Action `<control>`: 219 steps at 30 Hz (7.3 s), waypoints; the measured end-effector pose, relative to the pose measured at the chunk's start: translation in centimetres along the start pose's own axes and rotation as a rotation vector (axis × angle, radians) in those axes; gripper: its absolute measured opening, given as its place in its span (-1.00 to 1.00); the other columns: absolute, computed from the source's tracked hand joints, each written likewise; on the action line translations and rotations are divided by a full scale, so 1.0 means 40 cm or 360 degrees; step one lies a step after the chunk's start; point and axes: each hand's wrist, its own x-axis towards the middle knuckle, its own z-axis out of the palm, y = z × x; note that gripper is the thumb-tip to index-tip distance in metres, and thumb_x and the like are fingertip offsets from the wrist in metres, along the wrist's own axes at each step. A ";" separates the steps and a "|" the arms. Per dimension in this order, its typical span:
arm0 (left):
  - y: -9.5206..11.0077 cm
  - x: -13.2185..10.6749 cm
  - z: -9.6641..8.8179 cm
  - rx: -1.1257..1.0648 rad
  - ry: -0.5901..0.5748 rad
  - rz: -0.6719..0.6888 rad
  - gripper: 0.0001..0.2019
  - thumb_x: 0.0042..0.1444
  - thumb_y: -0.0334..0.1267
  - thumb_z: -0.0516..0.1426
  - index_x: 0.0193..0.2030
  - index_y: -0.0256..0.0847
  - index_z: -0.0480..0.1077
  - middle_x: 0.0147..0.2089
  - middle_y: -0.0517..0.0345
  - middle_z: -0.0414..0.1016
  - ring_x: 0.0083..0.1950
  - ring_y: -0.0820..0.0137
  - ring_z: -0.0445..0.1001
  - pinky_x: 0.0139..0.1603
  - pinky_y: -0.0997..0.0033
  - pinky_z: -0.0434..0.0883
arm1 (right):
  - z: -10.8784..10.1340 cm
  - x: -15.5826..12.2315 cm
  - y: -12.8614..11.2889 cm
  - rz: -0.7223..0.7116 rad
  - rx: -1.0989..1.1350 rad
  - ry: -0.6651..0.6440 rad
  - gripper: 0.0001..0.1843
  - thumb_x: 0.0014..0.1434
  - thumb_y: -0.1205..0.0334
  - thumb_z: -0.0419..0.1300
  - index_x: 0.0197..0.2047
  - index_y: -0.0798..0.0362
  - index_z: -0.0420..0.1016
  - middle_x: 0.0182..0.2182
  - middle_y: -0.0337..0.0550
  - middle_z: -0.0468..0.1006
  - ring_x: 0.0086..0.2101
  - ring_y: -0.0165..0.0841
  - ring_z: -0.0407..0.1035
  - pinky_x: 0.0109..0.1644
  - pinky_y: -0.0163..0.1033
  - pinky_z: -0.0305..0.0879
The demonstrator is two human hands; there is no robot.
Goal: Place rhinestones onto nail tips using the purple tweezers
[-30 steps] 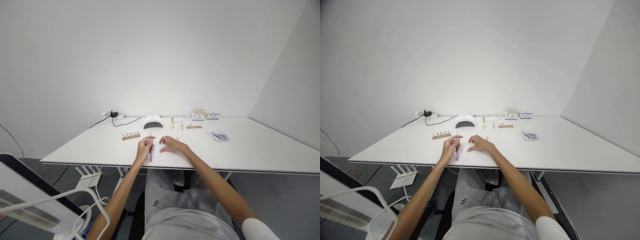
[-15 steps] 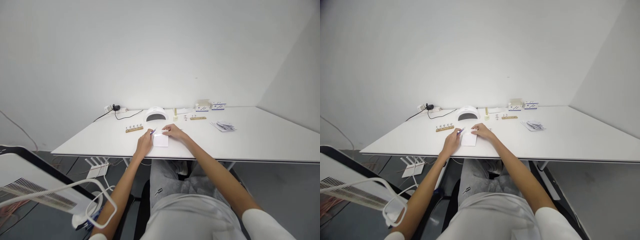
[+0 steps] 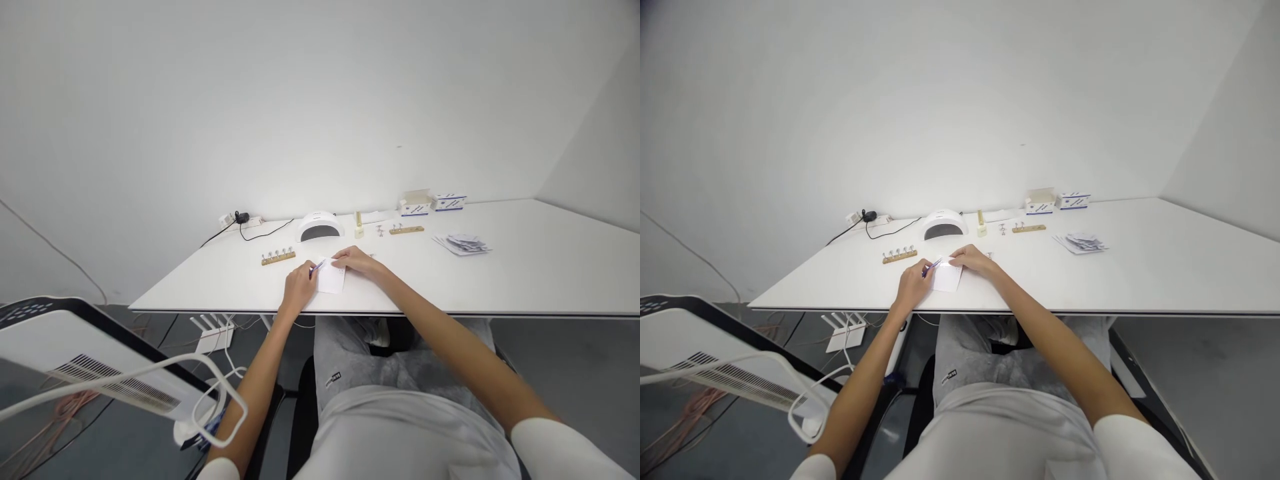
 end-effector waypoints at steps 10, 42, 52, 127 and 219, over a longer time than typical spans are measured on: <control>-0.013 -0.009 0.015 -0.0063 0.0518 -0.0052 -0.83 0.25 -0.26 0.00 -0.18 -0.20 0.40 -0.19 0.04 0.53 -0.19 0.31 0.48 -0.19 0.40 0.31 | 0.026 0.005 0.007 -0.0234 0.0206 0.0397 -0.87 0.05 0.22 0.22 -0.33 0.10 0.42 -0.48 -0.20 0.55 -0.45 -0.40 0.39 -0.36 -0.32 0.24; 0.000 -0.003 0.004 0.0114 0.0055 -0.0095 -0.84 0.22 -0.20 0.06 -0.28 -0.17 0.41 -0.23 0.08 0.56 -0.21 0.31 0.47 -0.21 0.39 0.25 | 0.034 -0.022 -0.021 -0.0129 0.0015 0.0072 -0.83 -0.05 0.21 0.29 -0.43 0.16 0.59 -0.47 -0.13 0.56 -0.42 -0.38 0.36 -0.35 -0.31 0.20; 0.001 -0.001 0.003 0.0101 0.0018 -0.0109 -0.84 0.22 -0.19 0.05 -0.28 -0.16 0.42 -0.23 0.06 0.56 -0.21 0.30 0.47 -0.22 0.39 0.25 | 0.033 -0.013 -0.015 -0.0122 0.0042 0.0055 -0.83 -0.06 0.22 0.30 -0.42 0.16 0.59 -0.47 -0.14 0.57 -0.42 -0.39 0.36 -0.35 -0.33 0.20; -0.008 0.004 0.007 -0.0002 0.0066 -0.0089 -0.83 0.20 -0.21 0.08 -0.33 -0.20 0.44 -0.28 0.08 0.55 -0.25 0.34 0.45 -0.22 0.39 0.27 | 0.026 -0.016 -0.012 -0.0027 0.0200 -0.0118 -0.80 -0.06 0.24 0.34 -0.34 0.16 0.64 -0.39 -0.08 0.63 -0.36 -0.35 0.43 -0.24 -0.29 0.28; -0.023 0.002 0.022 -0.0123 0.0341 0.0185 -0.87 0.20 -0.26 0.07 -0.30 -0.19 0.41 -0.29 0.09 0.48 -0.26 0.37 0.44 -0.20 0.40 0.34 | -0.221 -0.088 0.012 -0.0137 -0.0762 0.0274 -0.74 -0.24 0.12 0.40 -0.47 0.12 0.63 -0.54 -0.16 0.55 -0.46 -0.36 0.32 -0.35 -0.27 0.19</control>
